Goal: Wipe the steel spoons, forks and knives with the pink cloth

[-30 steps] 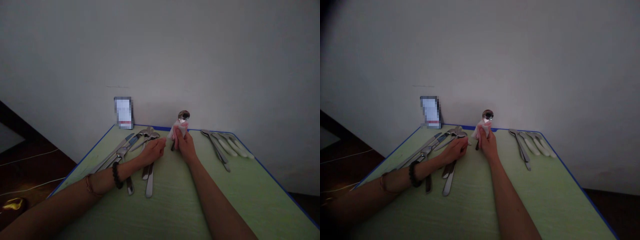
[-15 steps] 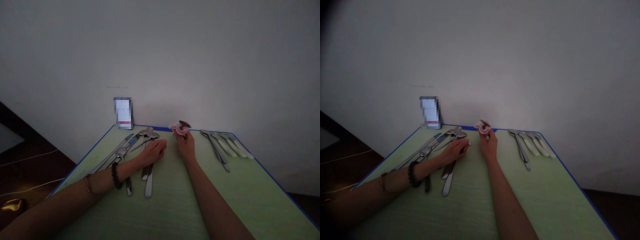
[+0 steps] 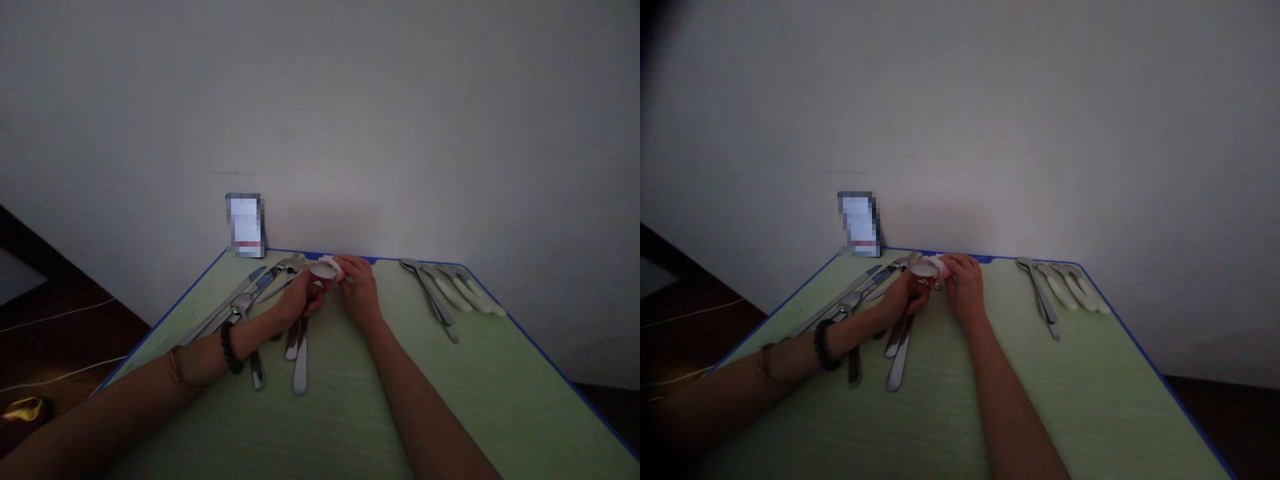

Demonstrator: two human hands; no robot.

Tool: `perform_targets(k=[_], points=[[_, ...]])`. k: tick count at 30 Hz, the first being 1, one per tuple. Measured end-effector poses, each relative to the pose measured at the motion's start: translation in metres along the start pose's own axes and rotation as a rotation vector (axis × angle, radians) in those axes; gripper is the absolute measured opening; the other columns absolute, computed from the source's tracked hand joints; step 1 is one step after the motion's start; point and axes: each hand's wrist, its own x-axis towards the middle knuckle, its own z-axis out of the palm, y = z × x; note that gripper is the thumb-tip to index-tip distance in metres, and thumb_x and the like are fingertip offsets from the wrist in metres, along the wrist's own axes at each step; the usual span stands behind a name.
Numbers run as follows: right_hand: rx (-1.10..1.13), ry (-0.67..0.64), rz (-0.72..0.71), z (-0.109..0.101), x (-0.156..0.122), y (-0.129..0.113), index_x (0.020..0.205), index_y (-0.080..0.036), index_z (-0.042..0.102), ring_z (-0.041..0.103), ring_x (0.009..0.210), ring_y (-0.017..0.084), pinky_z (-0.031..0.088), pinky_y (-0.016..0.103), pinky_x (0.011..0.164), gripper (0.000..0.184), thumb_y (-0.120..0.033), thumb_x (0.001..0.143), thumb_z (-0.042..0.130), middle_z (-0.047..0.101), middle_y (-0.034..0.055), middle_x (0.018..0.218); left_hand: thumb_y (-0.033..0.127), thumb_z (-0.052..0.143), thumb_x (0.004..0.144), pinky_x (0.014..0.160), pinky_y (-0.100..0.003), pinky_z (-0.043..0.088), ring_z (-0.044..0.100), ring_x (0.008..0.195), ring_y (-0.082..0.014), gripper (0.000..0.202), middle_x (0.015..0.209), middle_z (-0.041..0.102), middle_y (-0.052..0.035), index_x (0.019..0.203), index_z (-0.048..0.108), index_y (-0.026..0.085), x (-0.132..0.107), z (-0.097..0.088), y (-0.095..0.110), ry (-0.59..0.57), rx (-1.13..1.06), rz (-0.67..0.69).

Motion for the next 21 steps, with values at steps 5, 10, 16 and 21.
perform_targets(k=[5,10,16,21], points=[[-0.137,-0.028,-0.09,-0.0005,-0.0004,-0.0017,0.11,-0.021,0.071,0.057,0.103,0.023,0.043,0.038,0.094,0.027,-0.02,0.087,0.056,0.071,0.007,0.108,0.07,0.023,0.086,0.032,-0.02,0.013,0.019,0.027,-0.007,0.059,0.033,0.029,0.0092,0.067,0.048,0.019,0.0026,0.0007,0.0026,0.022,-0.104,-0.001],[-0.215,-0.014,-0.094,-0.0021,-0.0015,-0.0006,0.11,-0.025,0.071,0.055,0.106,0.023,0.038,0.038,0.097,0.026,-0.022,0.089,0.055,0.071,0.0049,0.112,0.065,0.029,0.085,0.032,-0.02,0.015,0.025,0.028,-0.0073,0.053,0.035,0.036,0.0074,0.069,0.049,0.019,0.0015,0.0004,-0.0003,-0.03,-0.111,-0.006],[-0.266,-0.024,-0.141,-0.0035,-0.0024,-0.005,0.108,-0.027,0.071,0.052,0.108,0.022,0.034,0.037,0.099,0.026,-0.019,0.089,0.056,0.07,0.0026,0.114,0.046,0.038,0.086,0.035,-0.021,0.02,0.032,0.03,-0.0076,0.037,0.038,0.041,0.0059,0.074,0.055,0.016,-0.002,-0.0013,-0.003,-0.021,0.012,0.067],[-0.302,-0.006,-0.081,-0.0034,-0.0043,-0.004,0.11,-0.028,0.069,0.05,0.11,0.023,0.032,0.038,0.1,0.026,-0.022,0.089,0.054,0.069,0.0025,0.116,0.042,0.037,0.084,0.038,-0.022,0.021,0.031,0.032,-0.0081,0.038,0.036,0.038,0.0054,0.065,0.056,0.015,-0.004,-0.0037,0.0001,-0.075,0.048,0.101]])
